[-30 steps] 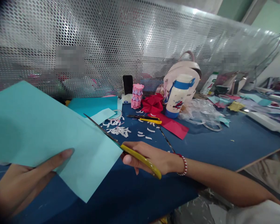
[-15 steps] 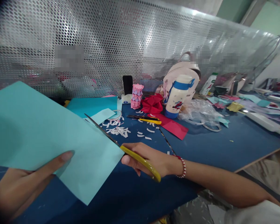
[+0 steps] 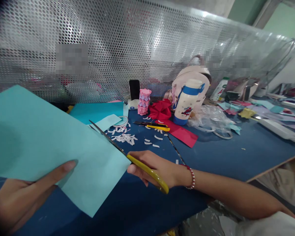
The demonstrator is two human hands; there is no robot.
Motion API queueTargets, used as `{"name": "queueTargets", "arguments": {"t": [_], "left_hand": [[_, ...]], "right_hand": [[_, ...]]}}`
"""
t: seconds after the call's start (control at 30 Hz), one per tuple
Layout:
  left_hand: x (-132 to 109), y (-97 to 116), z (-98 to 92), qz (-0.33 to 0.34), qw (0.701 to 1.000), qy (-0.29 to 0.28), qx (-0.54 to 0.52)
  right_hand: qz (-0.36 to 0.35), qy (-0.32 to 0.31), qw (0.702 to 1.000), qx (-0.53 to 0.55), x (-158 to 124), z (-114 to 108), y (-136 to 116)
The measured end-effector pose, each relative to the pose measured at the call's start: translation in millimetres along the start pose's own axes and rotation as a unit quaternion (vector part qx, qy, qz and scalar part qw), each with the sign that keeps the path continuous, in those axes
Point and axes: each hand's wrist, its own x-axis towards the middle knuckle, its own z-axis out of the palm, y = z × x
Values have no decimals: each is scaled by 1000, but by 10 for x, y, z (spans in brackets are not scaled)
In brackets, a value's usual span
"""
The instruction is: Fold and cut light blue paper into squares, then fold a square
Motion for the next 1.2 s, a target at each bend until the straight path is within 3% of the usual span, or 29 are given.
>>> {"name": "queueTargets", "arguments": {"t": [0.33, 0.5, 0.9, 1.2], "left_hand": [[55, -21, -50, 17, 995, 69, 69], [30, 4, -71, 19, 997, 33, 65], [-82, 218, 5, 14, 998, 20, 50], [136, -121, -132, 46, 997, -46, 52]], "right_hand": [[19, 10, 999, -24, -35, 6, -4], [30, 14, 999, -22, -52, 9, 20], [19, 17, 999, -43, -47, 4, -7], [35, 19, 998, -52, -41, 14, -46]]}}
